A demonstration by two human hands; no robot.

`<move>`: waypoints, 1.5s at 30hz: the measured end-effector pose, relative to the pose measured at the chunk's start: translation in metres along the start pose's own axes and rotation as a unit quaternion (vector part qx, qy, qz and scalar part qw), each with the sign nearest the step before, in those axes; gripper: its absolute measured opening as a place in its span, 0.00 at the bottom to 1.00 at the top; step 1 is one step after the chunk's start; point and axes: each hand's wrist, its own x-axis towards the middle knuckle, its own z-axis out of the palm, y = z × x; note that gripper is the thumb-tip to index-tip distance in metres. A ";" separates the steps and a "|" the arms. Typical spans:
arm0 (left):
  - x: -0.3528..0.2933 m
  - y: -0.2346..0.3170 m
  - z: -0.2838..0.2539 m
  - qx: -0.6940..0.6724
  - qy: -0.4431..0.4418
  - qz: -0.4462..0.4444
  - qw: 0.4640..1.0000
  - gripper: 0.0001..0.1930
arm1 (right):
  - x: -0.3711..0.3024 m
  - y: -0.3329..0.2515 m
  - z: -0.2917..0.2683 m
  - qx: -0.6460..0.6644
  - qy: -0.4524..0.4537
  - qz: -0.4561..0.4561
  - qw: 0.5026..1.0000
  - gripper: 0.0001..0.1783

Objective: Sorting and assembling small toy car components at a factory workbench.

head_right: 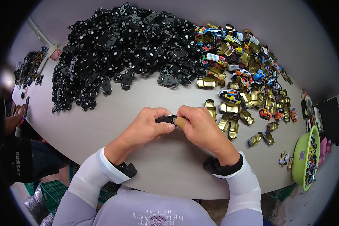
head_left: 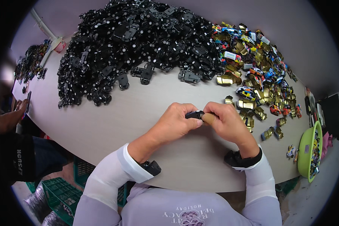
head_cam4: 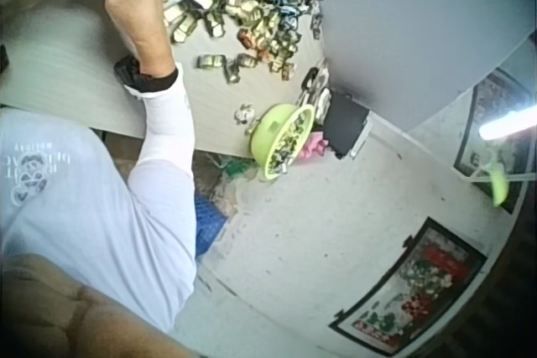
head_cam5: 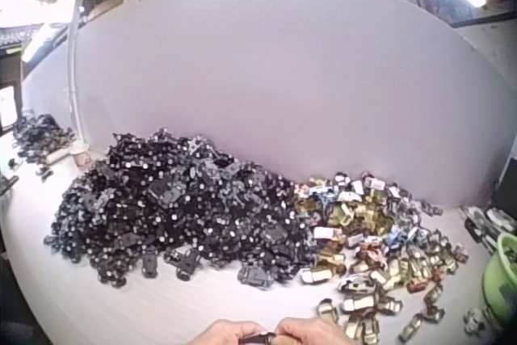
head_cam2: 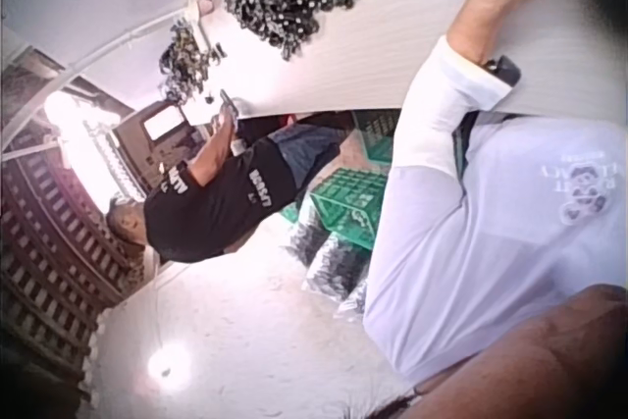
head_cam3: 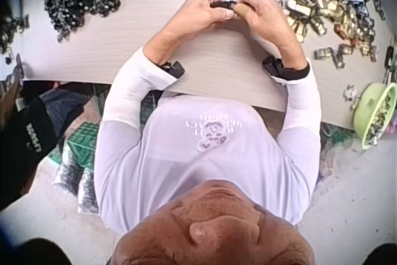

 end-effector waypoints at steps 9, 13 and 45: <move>0.001 0.000 -0.005 -0.038 -0.075 -0.035 0.996 0.07 | -0.003 0.001 -0.017 0.256 0.040 0.098 0.961 0.03; -0.006 0.008 0.002 -0.113 -0.066 -0.042 0.991 0.08 | -0.007 0.000 -0.003 0.163 0.018 -0.008 0.986 0.03; -0.001 0.001 0.000 -0.154 -0.075 0.018 0.985 0.25 | -0.005 0.014 -0.016 0.302 -0.049 0.017 0.952 0.04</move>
